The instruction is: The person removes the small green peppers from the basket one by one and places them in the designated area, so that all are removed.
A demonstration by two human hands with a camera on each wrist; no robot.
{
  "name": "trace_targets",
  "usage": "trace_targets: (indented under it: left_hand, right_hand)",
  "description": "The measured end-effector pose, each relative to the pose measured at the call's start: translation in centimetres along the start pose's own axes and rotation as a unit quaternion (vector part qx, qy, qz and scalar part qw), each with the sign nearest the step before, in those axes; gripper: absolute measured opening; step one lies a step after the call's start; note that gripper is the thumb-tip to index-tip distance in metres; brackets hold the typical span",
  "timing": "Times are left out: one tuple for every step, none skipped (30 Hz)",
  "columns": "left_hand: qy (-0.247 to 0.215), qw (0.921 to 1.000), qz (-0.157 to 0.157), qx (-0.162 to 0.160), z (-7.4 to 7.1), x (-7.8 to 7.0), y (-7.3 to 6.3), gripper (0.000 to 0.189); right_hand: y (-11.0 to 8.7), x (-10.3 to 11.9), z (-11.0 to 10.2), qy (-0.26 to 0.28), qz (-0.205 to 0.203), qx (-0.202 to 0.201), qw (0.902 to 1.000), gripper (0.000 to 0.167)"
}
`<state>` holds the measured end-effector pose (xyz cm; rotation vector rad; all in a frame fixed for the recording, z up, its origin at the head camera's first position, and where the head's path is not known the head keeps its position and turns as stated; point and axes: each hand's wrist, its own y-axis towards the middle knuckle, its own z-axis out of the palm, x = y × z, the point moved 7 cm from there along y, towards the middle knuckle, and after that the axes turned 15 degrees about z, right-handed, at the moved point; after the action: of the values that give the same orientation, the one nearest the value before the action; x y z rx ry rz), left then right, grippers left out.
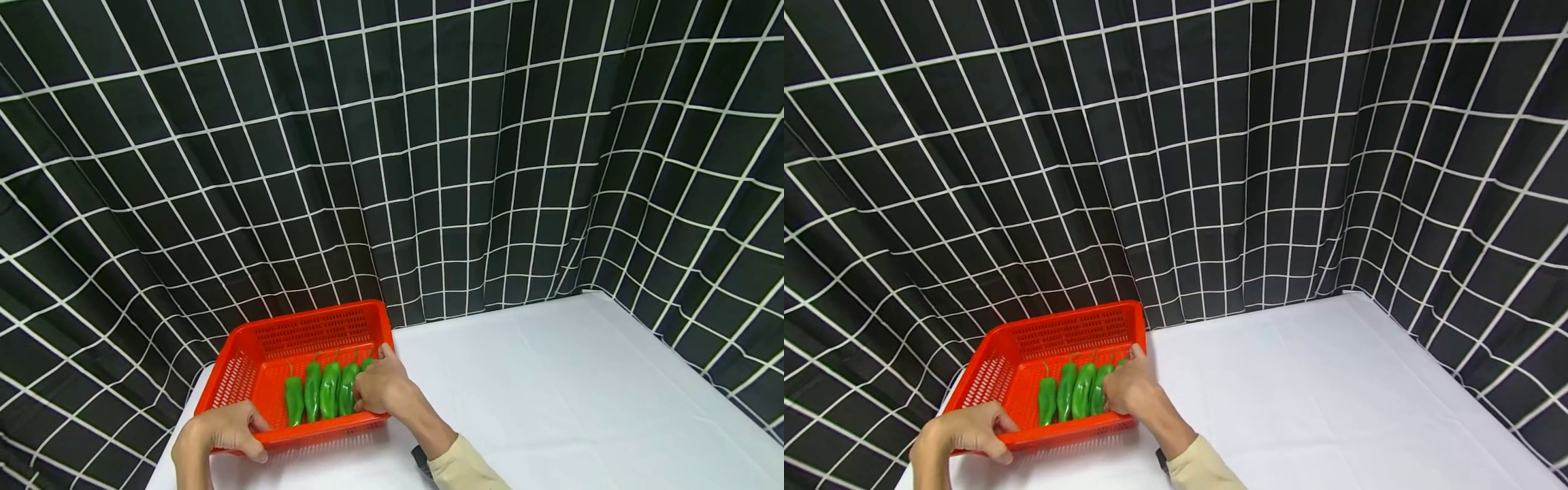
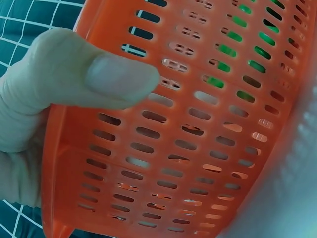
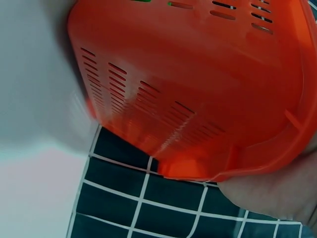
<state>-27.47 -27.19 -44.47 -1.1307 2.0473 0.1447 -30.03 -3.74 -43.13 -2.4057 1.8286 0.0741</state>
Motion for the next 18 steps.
trace_targets:
  left_hand:
    - [-0.001, 1.0, 0.001, 0.002, -0.04, -0.03, 0.11, 0.026]
    - [-0.002, 1.0, 0.005, 0.002, -0.11, -0.09, 0.18, 0.026]
    - [-0.006, 0.9999, 0.011, 0.002, -0.22, -0.2, 0.25, 0.025]
    - [-0.009, 0.9999, 0.013, 0.003, -0.09, -0.12, 0.13, 0.025]
    - [-0.013, 0.9998, 0.015, 0.003, 0.02, -0.05, -0.02, 0.026]
    - [-0.016, 0.9997, 0.02, 0.003, 0.06, -0.04, -0.09, 0.025]
    - [-0.015, 0.9996, 0.023, 0.003, 0.08, -0.01, -0.14, 0.025]
    - [-0.014, 0.9995, 0.027, 0.002, 0.05, -0.02, -0.15, 0.025]
    - [-0.013, 0.9994, 0.03, 0.003, 0.03, -0.02, -0.11, 0.024]
    - [-0.013, 0.9994, 0.033, 0.003, 0.0, -0.03, -0.06, 0.024]
    - [-0.013, 0.9993, 0.035, 0.004, -0.01, -0.07, 0.01, 0.024]
    - [-0.014, 0.9992, 0.036, 0.007, 0.01, -0.08, 0.15, 0.024]
    - [-0.015, 0.9992, 0.037, 0.008, 0.03, -0.1, 0.23, 0.024]
    - [-0.016, 0.9991, 0.038, 0.008, 0.06, -0.11, 0.3, 0.024]
    - [-0.016, 0.9991, 0.039, 0.009, 0.11, -0.12, 0.37, 0.024]
    - [-0.014, 0.999, 0.041, 0.009, 0.09, -0.16, 0.4, 0.024]
    - [-0.01, 0.9991, 0.041, 0.008, 0.1, -0.17, 0.41, 0.024]
    - [-0.008, 0.9991, 0.042, 0.007, 0.12, -0.19, 0.42, 0.023]
  right_hand:
    - [0.06, -0.08, -0.02, 0.007, 0.002, -0.002, 1.0, 0.011]
    - [0.14, -0.14, -0.09, 0.012, 0.004, -0.006, 0.9999, 0.011]
    - [0.22, -0.18, -0.14, 0.018, 0.005, -0.01, 0.9998, 0.014]
    - [0.21, -0.06, -0.1, 0.024, 0.003, -0.012, 0.9996, 0.018]
    - [0.19, 0.04, -0.08, 0.031, 0.003, -0.014, 0.9994, 0.021]
    - [0.19, 0.12, -0.11, 0.035, 0.003, -0.018, 0.9992, 0.024]
    - [0.21, 0.18, -0.2, 0.037, 0.004, -0.023, 0.999, 0.027]
    - [0.21, 0.22, -0.28, 0.038, 0.004, -0.028, 0.9989, 0.03]
    - [0.2, 0.23, -0.37, 0.04, 0.006, -0.03, 0.9987, 0.032]
    - [0.22, 0.2, -0.41, 0.042, 0.008, -0.032, 0.9986, 0.032]
    - [0.2, 0.15, -0.48, 0.041, 0.01, -0.033, 0.9986, 0.032]
    - [0.2, 0.1, -0.51, 0.04, 0.011, -0.033, 0.9986, 0.031]
    - [0.17, 0.03, -0.55, 0.04, 0.012, -0.032, 0.9986, 0.029]
    - [0.15, -0.03, -0.53, 0.04, 0.013, -0.031, 0.9986, 0.028]
    - [0.16, -0.08, -0.5, 0.04, 0.014, -0.03, 0.9986, 0.025]
    - [0.16, -0.12, -0.5, 0.041, 0.014, -0.029, 0.9986, 0.023]
    - [0.14, -0.15, -0.5, 0.04, 0.015, -0.028, 0.9987, 0.021]
    - [0.12, -0.18, -0.47, 0.038, 0.015, -0.028, 0.9988, 0.02]
